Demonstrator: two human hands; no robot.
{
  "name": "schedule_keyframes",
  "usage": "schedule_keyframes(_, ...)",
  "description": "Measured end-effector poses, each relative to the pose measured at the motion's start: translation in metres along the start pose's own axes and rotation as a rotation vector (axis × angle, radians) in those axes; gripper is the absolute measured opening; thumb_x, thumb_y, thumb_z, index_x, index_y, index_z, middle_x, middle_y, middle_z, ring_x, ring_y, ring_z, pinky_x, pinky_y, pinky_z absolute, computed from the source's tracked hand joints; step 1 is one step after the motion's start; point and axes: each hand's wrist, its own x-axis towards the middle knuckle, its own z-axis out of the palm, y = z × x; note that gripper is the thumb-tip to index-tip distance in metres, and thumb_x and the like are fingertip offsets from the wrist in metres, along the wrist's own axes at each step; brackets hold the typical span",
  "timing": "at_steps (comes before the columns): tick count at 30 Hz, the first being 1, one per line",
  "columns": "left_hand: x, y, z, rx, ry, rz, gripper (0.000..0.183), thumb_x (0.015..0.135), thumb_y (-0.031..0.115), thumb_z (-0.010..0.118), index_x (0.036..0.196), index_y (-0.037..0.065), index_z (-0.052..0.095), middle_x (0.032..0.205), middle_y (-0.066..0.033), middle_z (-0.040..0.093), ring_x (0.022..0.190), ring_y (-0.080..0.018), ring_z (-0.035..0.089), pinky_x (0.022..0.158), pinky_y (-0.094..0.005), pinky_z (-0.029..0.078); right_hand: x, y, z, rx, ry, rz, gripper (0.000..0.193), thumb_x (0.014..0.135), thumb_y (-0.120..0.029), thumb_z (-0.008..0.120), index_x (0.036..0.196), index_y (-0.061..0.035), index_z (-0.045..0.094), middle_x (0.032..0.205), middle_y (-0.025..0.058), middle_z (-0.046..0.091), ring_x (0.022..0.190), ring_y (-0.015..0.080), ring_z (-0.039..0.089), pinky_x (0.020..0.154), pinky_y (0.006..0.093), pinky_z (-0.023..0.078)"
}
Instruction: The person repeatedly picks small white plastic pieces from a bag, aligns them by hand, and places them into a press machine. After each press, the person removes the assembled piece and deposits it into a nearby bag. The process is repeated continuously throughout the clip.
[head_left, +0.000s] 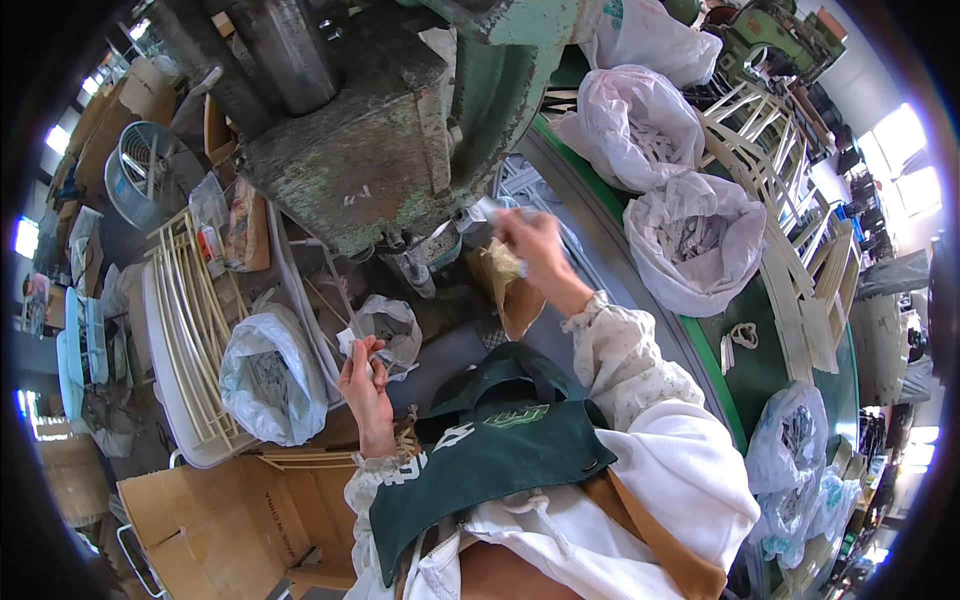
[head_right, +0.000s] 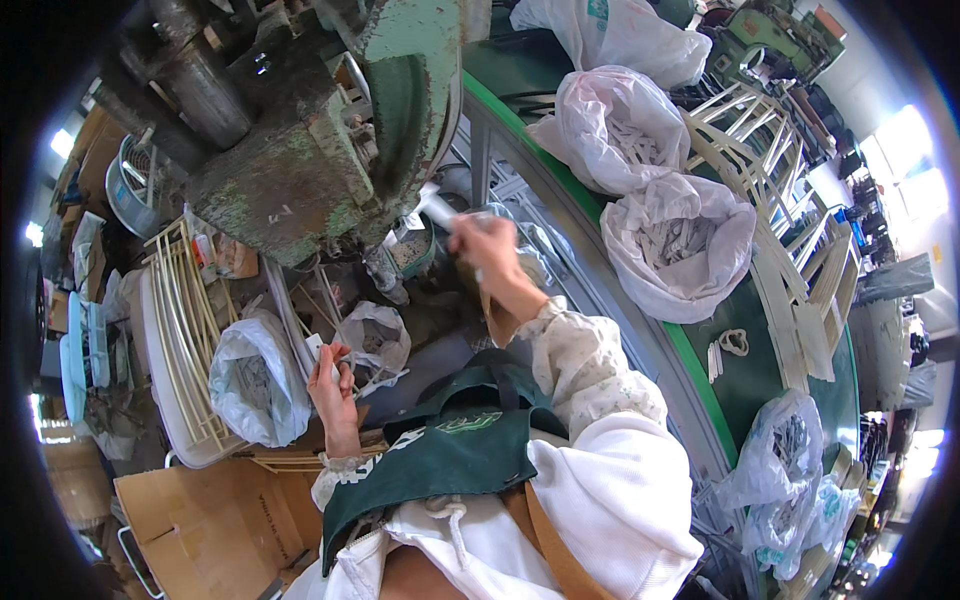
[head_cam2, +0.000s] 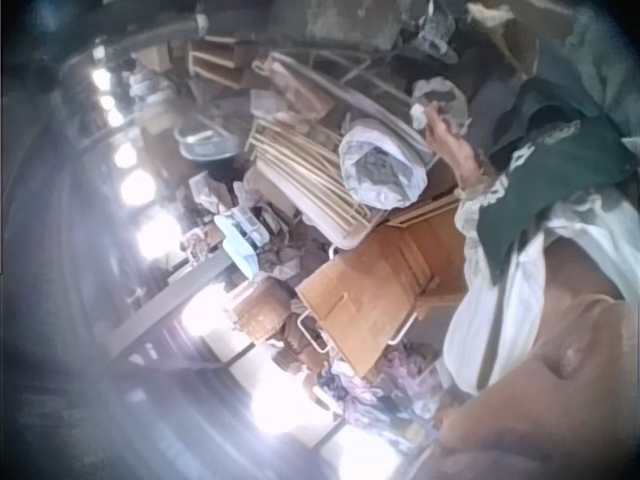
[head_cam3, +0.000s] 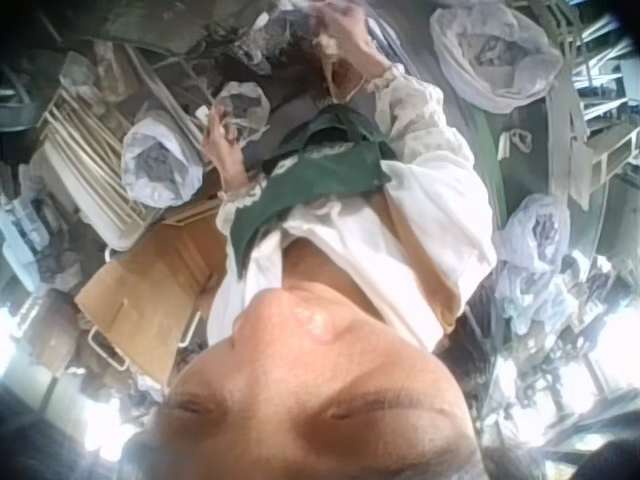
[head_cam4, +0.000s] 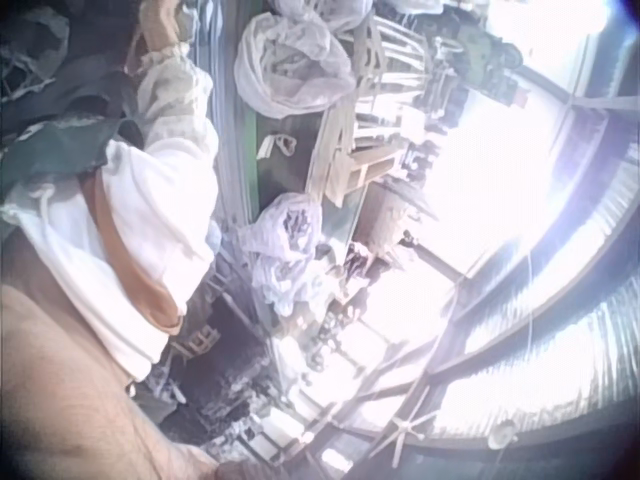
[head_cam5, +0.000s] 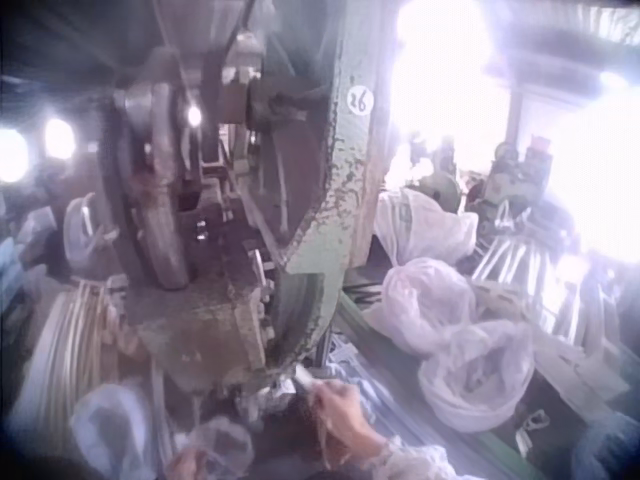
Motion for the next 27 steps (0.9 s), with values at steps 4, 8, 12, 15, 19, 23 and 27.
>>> schedule_keyframes(4, 0.001, -0.002, 0.004, 0.005, -0.002, -0.031, 0.027, 0.092, 0.024, 0.059, 0.096, -0.002, 0.066, 0.085, -0.0106, 0.065, 0.049, -0.0046, 0.039, 0.043, -0.0177, 0.025, 0.078, -0.008, -0.113, 0.032, 0.416, -0.182, 0.021, 0.088, -0.019, 0.06, 0.073, -0.0044, 0.062, 0.062, 0.0005, 0.056, 0.047, 0.0073, 0.042, 0.042, 0.0227, 0.03)
schedule_keyframes(8, 0.01, -0.014, 0.004, 0.01, -0.027, -0.055, 0.03, 0.093, 0.025, 0.059, 0.098, -0.003, 0.065, 0.084, -0.0104, 0.065, 0.048, -0.0049, 0.04, 0.043, -0.0177, 0.025, 0.129, -0.012, -0.161, -0.086, 0.28, -0.239, 0.012, 0.086, -0.008, 0.053, 0.096, -0.0021, 0.054, 0.077, 0.0065, 0.057, 0.058, 0.0143, 0.05, 0.051, 0.0283, 0.039)
schedule_keyframes(12, 0.009, -0.023, 0.03, 0.011, -0.077, -0.134, 0.028, 0.093, 0.024, 0.058, 0.099, -0.003, 0.066, 0.084, -0.0098, 0.065, 0.048, -0.0045, 0.039, 0.043, -0.0177, 0.026, 0.019, 0.0, -0.027, -0.006, -0.511, -0.063, 0.027, 0.095, -0.004, 0.047, 0.121, 0.0031, 0.048, 0.098, 0.0171, 0.063, 0.078, 0.0207, 0.064, 0.063, 0.0307, 0.054)
schedule_keyframes(15, 0.002, -0.02, 0.051, 0.017, -0.148, -0.104, 0.028, 0.094, 0.025, 0.057, 0.098, -0.001, 0.067, 0.084, -0.0085, 0.065, 0.049, -0.0041, 0.04, 0.044, -0.0173, 0.026, -0.018, -0.006, 0.023, 0.05, -0.76, 0.013, 0.032, 0.096, -0.008, 0.048, 0.124, 0.007, 0.045, 0.094, 0.0178, 0.063, 0.077, 0.0212, 0.066, 0.063, 0.029, 0.056)
schedule_keyframes(19, -0.008, -0.014, 0.057, 0.013, -0.125, -0.081, 0.029, 0.094, 0.025, 0.057, 0.098, -0.001, 0.067, 0.083, -0.008, 0.065, 0.049, -0.0038, 0.039, 0.044, -0.0171, 0.026, -0.027, -0.001, 0.047, 0.055, -0.808, 0.061, 0.035, 0.096, -0.006, 0.047, 0.126, 0.0089, 0.043, 0.091, 0.0164, 0.063, 0.074, 0.0208, 0.066, 0.062, 0.0282, 0.056)
schedule_keyframes(23, -0.009, -0.016, 0.056, 0.033, -0.128, -0.085, 0.032, 0.094, 0.028, 0.056, 0.102, -0.002, 0.065, 0.085, -0.0085, 0.062, 0.05, -0.0053, 0.038, 0.044, -0.0193, 0.024, -0.026, 0.005, 0.056, 0.084, -0.733, 0.15, 0.031, 0.096, -0.006, 0.047, 0.124, 0.0085, 0.045, 0.084, 0.0125, 0.062, 0.066, 0.0149, 0.063, 0.055, 0.0237, 0.053)
schedule_keyframes(27, -0.007, -0.017, 0.063, 0.039, -0.097, -0.108, 0.032, 0.094, 0.028, 0.055, 0.103, -0.002, 0.065, 0.085, -0.0087, 0.063, 0.05, -0.0056, 0.039, 0.044, -0.0195, 0.025, -0.024, 0.019, 0.053, 0.1, -0.698, 0.172, 0.027, 0.097, -0.009, 0.046, 0.118, 0.0075, 0.048, 0.079, 0.0099, 0.062, 0.057, 0.0107, 0.058, 0.048, 0.021, 0.047)
